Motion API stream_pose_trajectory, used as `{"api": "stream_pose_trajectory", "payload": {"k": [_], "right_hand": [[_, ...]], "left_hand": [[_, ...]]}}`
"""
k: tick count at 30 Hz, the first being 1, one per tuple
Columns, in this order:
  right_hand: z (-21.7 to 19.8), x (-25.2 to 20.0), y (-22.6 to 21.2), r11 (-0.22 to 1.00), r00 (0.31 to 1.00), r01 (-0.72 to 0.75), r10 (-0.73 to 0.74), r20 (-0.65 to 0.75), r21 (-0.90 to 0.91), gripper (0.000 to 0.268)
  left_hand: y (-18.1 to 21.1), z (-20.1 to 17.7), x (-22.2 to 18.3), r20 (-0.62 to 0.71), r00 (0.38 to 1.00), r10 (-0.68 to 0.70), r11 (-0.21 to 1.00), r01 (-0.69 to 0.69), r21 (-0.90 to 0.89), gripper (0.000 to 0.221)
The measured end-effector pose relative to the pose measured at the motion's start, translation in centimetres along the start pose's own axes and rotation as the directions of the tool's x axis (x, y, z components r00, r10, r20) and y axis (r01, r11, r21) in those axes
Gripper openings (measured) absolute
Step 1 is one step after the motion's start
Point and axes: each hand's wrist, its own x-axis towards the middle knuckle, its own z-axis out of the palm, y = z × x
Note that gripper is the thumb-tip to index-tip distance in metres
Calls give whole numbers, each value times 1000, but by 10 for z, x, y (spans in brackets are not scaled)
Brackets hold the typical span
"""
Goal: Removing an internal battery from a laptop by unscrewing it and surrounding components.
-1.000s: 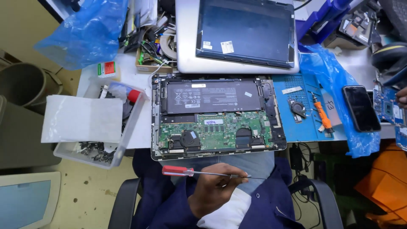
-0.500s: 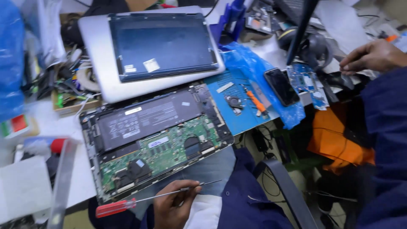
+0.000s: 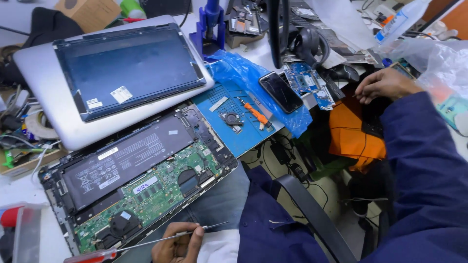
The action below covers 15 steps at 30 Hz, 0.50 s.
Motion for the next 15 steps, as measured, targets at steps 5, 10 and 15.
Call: {"api": "stream_pose_trajectory", "payload": {"k": [5,10,15], "right_hand": [[44,-21,94,932,994,89,-106,28,352,20],[134,-31,171,553,974,-39,207,-92,832,33],[157,0,233,443,965,-136,262,16,886,28]], "left_hand": [[4,-1,-3,-33,999,-40,999,40,6,16],[-8,3,-1,6,998,69,994,-68,-83,33],[-18,5,10,-78,976,205,875,-218,-433,28]]}}
